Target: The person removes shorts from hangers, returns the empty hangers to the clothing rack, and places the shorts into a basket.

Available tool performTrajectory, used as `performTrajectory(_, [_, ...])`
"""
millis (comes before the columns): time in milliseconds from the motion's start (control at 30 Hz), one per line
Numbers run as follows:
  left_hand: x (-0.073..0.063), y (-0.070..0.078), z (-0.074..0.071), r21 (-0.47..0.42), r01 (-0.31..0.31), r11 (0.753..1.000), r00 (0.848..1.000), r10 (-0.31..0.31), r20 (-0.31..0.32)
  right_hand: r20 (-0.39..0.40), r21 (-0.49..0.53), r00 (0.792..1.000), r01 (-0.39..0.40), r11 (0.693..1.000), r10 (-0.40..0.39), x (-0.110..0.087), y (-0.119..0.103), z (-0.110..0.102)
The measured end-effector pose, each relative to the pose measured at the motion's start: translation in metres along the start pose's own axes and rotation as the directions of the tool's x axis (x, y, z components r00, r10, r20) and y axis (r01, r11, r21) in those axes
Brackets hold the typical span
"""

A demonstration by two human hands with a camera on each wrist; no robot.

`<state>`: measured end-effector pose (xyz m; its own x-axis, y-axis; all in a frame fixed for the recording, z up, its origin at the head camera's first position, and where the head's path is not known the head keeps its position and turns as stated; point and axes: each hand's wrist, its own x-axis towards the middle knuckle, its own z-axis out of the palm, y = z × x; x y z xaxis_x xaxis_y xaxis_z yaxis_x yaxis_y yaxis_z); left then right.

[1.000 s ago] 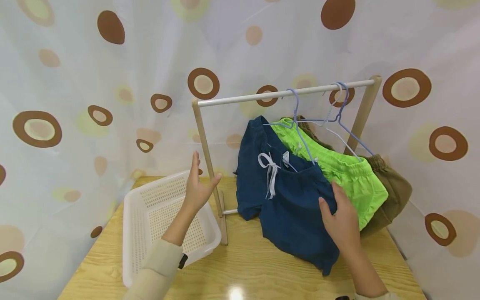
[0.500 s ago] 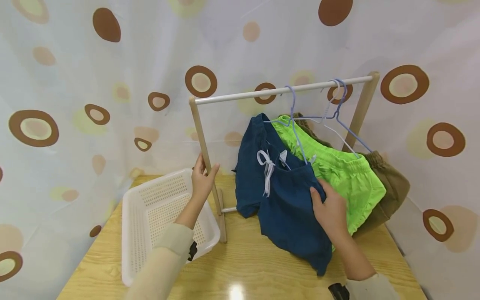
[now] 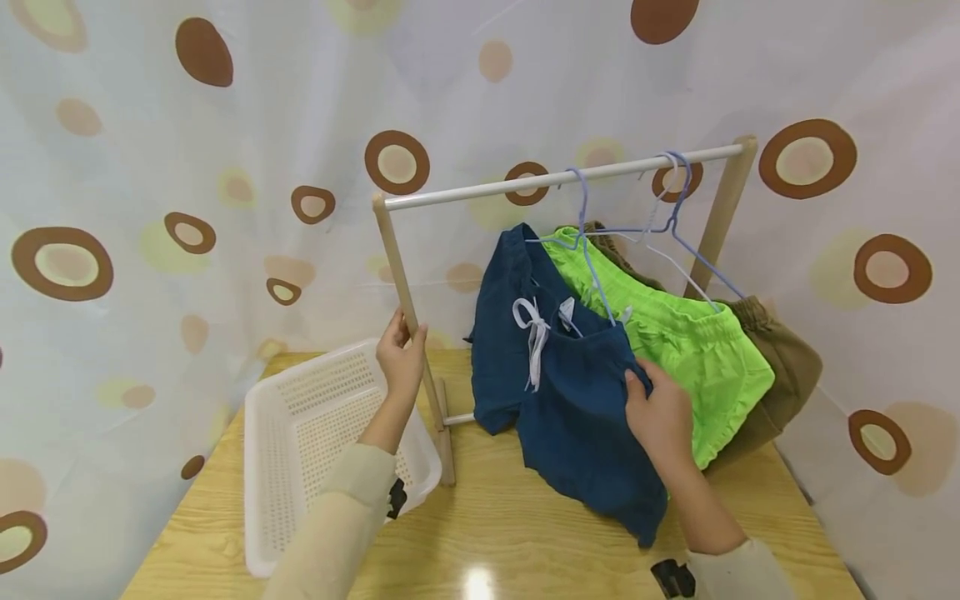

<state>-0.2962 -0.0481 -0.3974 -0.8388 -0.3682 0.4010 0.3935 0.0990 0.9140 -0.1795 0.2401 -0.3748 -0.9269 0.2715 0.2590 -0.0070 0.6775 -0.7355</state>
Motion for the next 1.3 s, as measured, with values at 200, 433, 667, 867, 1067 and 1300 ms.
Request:
performTrajectory(200, [0.003,0.001,0.0,0.0,0.025,1.0,0.999,-0.025,-0.03,-0.031,0.019,0.998,-0.05,0.999,0.051,0.002,-0.007,-0.001])
performTrajectory(433, [0.005,0.0,-0.002,-0.011,0.052,0.999,0.998,-0.052,-0.024,-0.074,0.035,0.994,-0.072,0.997,0.074,0.002,-0.006,0.0])
performTrajectory(667, [0.005,-0.001,-0.001,0.017,0.071,0.997,0.997,-0.07,-0.007,-0.059,-0.006,0.994,-0.098,0.995,0.097,-0.002,-0.005,-0.004])
performTrajectory(867, [0.005,-0.003,0.0,0.015,0.06,0.998,0.998,-0.06,0.0,-0.105,-0.024,0.992,-0.074,0.997,0.071,-0.004,-0.006,-0.009])
performTrajectory(1067, [0.005,-0.001,-0.001,0.012,0.06,0.998,0.998,-0.06,-0.005,-0.149,-0.048,0.989,0.008,0.999,-0.015,-0.006,-0.009,-0.025])
performTrajectory(1300, [0.007,-0.001,-0.002,0.016,0.058,0.998,0.998,-0.058,-0.008,-0.146,-0.071,0.986,0.071,0.995,-0.081,-0.014,-0.005,-0.05])
